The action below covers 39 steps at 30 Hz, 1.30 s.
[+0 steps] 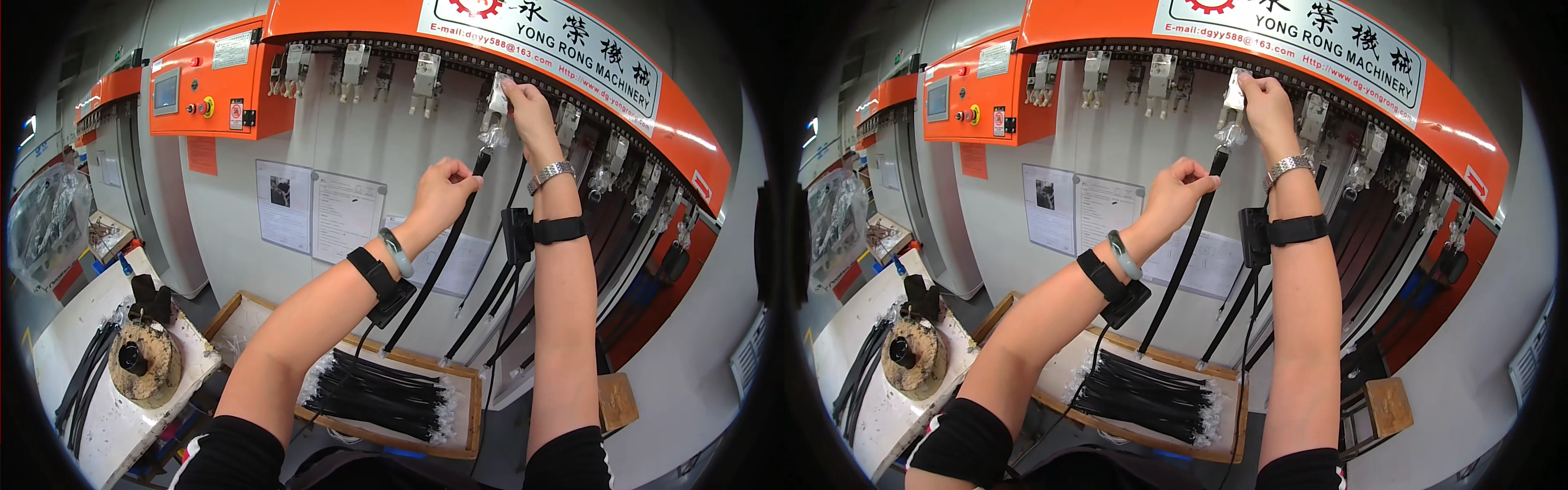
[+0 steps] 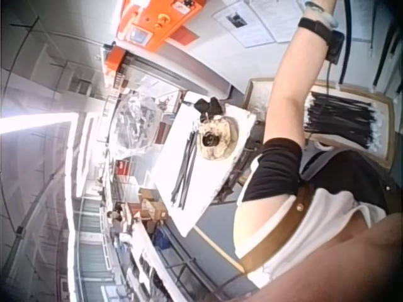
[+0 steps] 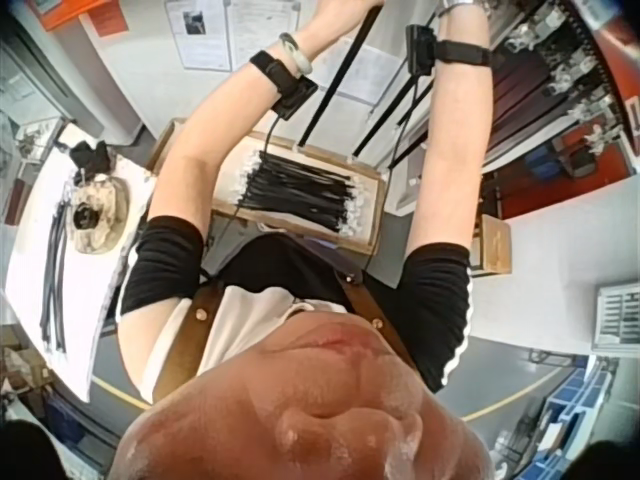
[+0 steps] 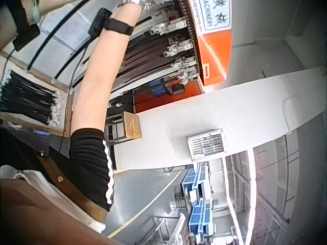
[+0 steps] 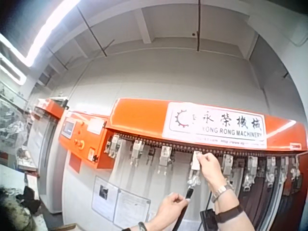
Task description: Dyeing the edges of leather belts and hanging them on a conveyor system for drying.
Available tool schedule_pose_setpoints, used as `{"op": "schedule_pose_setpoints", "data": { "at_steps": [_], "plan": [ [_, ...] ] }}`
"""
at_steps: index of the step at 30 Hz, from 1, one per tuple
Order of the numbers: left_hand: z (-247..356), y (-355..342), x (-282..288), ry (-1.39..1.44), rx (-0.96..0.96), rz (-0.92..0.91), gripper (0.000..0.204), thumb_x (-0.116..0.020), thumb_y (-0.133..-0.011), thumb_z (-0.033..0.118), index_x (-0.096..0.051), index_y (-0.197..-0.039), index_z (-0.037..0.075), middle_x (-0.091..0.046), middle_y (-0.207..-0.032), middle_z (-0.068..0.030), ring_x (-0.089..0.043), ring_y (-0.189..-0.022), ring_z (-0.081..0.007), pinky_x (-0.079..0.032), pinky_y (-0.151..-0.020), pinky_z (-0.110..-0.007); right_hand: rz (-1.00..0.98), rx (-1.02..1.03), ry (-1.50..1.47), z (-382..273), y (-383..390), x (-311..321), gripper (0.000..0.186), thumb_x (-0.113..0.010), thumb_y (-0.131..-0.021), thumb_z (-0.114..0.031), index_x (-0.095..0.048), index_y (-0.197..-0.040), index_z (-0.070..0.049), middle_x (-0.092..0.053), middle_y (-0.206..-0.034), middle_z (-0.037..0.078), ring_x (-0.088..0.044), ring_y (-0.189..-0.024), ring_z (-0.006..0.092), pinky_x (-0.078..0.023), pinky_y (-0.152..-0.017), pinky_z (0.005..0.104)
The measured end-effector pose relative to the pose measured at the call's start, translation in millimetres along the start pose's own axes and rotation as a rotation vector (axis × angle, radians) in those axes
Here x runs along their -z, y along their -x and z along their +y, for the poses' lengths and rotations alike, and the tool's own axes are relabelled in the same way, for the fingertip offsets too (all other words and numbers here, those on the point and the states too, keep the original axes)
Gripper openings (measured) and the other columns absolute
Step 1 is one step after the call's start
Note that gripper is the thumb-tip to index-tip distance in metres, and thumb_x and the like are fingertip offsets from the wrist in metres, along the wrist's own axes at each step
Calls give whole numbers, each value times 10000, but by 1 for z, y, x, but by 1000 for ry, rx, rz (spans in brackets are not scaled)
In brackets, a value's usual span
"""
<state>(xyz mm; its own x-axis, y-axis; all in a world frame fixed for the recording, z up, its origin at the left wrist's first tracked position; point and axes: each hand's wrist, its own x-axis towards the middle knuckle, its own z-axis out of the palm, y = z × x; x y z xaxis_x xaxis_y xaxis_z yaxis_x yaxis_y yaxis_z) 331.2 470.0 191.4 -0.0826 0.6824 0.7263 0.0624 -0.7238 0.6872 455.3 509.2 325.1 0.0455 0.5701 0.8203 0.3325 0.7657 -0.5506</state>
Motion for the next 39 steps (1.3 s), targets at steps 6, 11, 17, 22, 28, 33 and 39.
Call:
{"op": "schedule_pose_setpoints", "data": {
  "at_steps": [6, 11, 17, 22, 28, 33, 39],
  "plan": [
    [1, -7, -3, 8, 31, -11, 150, -663, -743, 133, -575, -711, 15, -532, -731, -5, -498, -698, -88, -398, -668, -226, -44, -7, -42, -4, 20, 2, 343, -580, -827, -312, -572, -971, 0, -588, -861, 47, -508, -787, 104, -403, -733, 244],
    [-2, -9, -4, 61, 87, -55, 129, -654, -756, 140, -580, -744, 35, -562, -730, -3, -512, -730, -86, -402, -701, -224, -295, 83, -80, -8, 48, 23, 542, -622, -741, -134, -428, -1224, 16, -565, -1042, 113, -545, -925, 173, -429, -824, 296],
    [-1, -10, -5, 147, 145, -147, 133, -643, -779, 158, -579, -762, 43, -577, -747, -6, -513, -743, -82, -394, -729, -219, -245, 219, 163, 3, 45, 22, 571, -619, -702, -117, -428, -1230, -7, -547, -1077, 131, -527, -960, 211, -425, -829, 295],
    [-2, -9, -10, 151, 136, -164, 134, -643, -783, 164, -575, -765, 50, -573, -751, 1, -505, -742, -74, -392, -721, -210, -106, 363, 397, 4, 55, 30, 533, -607, -740, -165, -437, -1219, -7, -483, -1185, 138, -500, -974, 238, -420, -836, 291],
    [-23, 13, 8, 40, 68, -80, 114, -643, -745, 103, -595, -800, 17, -583, -728, -33, -514, -678, -104, -431, -648, -245, 57, 418, -152, -45, 159, 16, 380, -565, -809, -98, -489, -1172, -14, -469, -1176, 86, -467, -1062, 160, -395, -880, 283],
    [-31, 104, 84, -237, -62, 16, 133, -633, -758, 108, -594, -866, 41, -570, -761, -41, -508, -719, -137, -435, -680, -274, -51, 34, -505, -36, 283, -44, 255, -508, -815, 20, -510, -1070, 7, -470, -1040, 64, -484, -974, 152, -418, -818, 255],
    [62, 254, 223, -549, 284, -144, 179, -582, -798, 216, -591, -806, 38, -556, -687, -150, -547, -688, -303, -436, -641, -370, -234, -362, -618, -43, 368, -96, 77, -432, -870, -34, -454, -797, -21, -411, -706, 5, -380, -587, 74, -343, -541, 203]
  ]
}}
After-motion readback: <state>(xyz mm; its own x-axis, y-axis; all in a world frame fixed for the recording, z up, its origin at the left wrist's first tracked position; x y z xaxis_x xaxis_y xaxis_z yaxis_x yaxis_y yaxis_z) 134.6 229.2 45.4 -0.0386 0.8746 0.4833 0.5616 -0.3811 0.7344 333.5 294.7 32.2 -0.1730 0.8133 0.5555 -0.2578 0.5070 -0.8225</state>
